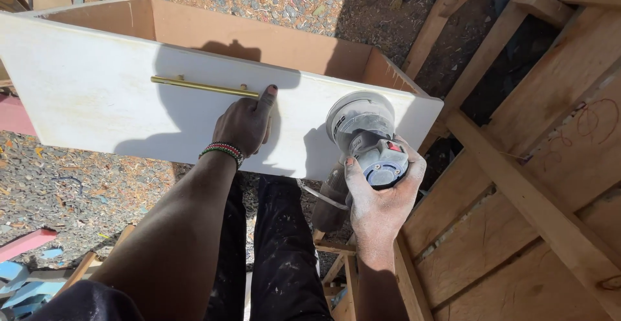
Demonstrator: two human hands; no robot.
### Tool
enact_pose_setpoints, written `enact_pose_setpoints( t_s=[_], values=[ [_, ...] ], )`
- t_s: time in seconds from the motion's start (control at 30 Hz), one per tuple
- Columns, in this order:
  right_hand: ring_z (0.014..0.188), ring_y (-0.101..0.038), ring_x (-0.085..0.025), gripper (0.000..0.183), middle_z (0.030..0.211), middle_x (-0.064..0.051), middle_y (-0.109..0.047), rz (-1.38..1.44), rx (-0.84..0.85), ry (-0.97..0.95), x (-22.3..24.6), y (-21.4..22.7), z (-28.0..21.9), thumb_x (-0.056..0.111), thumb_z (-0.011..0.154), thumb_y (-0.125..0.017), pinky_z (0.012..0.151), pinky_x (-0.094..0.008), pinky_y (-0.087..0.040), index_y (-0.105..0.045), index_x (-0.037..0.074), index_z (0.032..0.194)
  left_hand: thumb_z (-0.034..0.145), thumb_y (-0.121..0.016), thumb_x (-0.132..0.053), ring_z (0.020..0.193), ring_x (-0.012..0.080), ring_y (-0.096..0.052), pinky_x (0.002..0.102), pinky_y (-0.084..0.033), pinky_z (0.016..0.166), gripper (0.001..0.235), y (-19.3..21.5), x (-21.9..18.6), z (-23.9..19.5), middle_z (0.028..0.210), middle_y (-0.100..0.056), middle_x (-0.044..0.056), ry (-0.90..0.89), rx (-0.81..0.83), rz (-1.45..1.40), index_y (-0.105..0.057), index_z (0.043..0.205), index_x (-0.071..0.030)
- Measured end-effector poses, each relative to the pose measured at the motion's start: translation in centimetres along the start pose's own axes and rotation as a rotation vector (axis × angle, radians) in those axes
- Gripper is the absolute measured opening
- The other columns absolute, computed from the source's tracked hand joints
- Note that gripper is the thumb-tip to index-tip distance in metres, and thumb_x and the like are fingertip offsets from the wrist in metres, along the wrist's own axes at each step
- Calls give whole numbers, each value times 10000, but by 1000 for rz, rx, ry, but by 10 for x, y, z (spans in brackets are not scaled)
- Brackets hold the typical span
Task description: The person uses an electric orbital sander to smooth the surface of a white wooden drawer front. They move the sander across the flat face and along the edges, occasionally adjusting their grip and the position of the drawer to reach different areas.
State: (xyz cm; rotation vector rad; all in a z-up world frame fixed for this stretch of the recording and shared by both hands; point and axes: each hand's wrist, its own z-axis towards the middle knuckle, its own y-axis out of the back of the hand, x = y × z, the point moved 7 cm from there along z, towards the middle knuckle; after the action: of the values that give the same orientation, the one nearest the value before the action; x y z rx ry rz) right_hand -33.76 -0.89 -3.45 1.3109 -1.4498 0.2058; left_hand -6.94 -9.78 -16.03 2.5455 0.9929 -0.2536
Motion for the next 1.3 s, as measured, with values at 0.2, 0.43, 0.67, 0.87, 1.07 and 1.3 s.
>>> enact_pose_setpoints(
  t_s=[0.2, 0.43, 0.67, 0.87, 1.07, 1.3],
  values=[
    [1021, -604, -240, 660, 1088, -121, -576, -182, -128, 7, -75, 67, 21, 197, 897, -1109, 966, -443, -515, -616, 79, 1319, 1197, -195, -834, 781, 453, -809, 560, -617, 919, 1063, -12, 21, 24, 488, -650, 132, 12, -6, 28, -655, 501, -176],
    [1089, -640, -221, 731, 1142, -134, -622, -192, -157, 81, -28, 32, 16, 204, 844, -1138, 1049, -419, -524, -640, 87, 1366, 1191, -220, -832, 948, 447, -836, 587, -617, 1005, 1037, -9, 13, 14, 561, -716, 112, 38, 7, 48, -687, 533, -181],
    [1210, -733, -484, 730, 1201, -243, -624, -210, 36, 34, 37, -43, -14, 227, 803, -1090, 1131, -635, -559, -634, 62, 1349, 1197, -190, -826, 896, 451, -828, 583, -610, 987, 1050, -3, 7, 9, 576, -713, 133, 20, 15, 17, -665, 552, -147],
    [1244, -754, -494, 756, 1231, -224, -643, -206, 58, -40, 35, -48, -15, 286, 786, -1075, 1125, -661, -577, -646, 90, 1377, 1188, -293, -857, 841, 441, -827, 553, -614, 931, 1024, -7, 14, 17, 550, -698, 110, 12, -10, 18, -662, 550, -146],
    [1204, -685, -369, 722, 1217, -226, -607, -217, -39, 32, 12, -2, 1, 221, 870, -1071, 1152, -560, -525, -619, 31, 1400, 1205, -408, -727, 810, 431, -825, 539, -616, 889, 905, -3, 0, 8, 567, -711, 111, 2, -22, 19, -710, 578, -148],
    [1171, -568, -188, 585, 1221, -76, -565, -139, -218, 103, -38, 39, 15, 254, 1015, -1026, 1141, -406, -481, -618, 114, 1410, 1167, -351, -831, 1149, 451, -852, 587, -639, 1038, 963, -6, 14, 21, 941, -877, 192, 9, 32, 95, -904, 902, -89]
  ],
)
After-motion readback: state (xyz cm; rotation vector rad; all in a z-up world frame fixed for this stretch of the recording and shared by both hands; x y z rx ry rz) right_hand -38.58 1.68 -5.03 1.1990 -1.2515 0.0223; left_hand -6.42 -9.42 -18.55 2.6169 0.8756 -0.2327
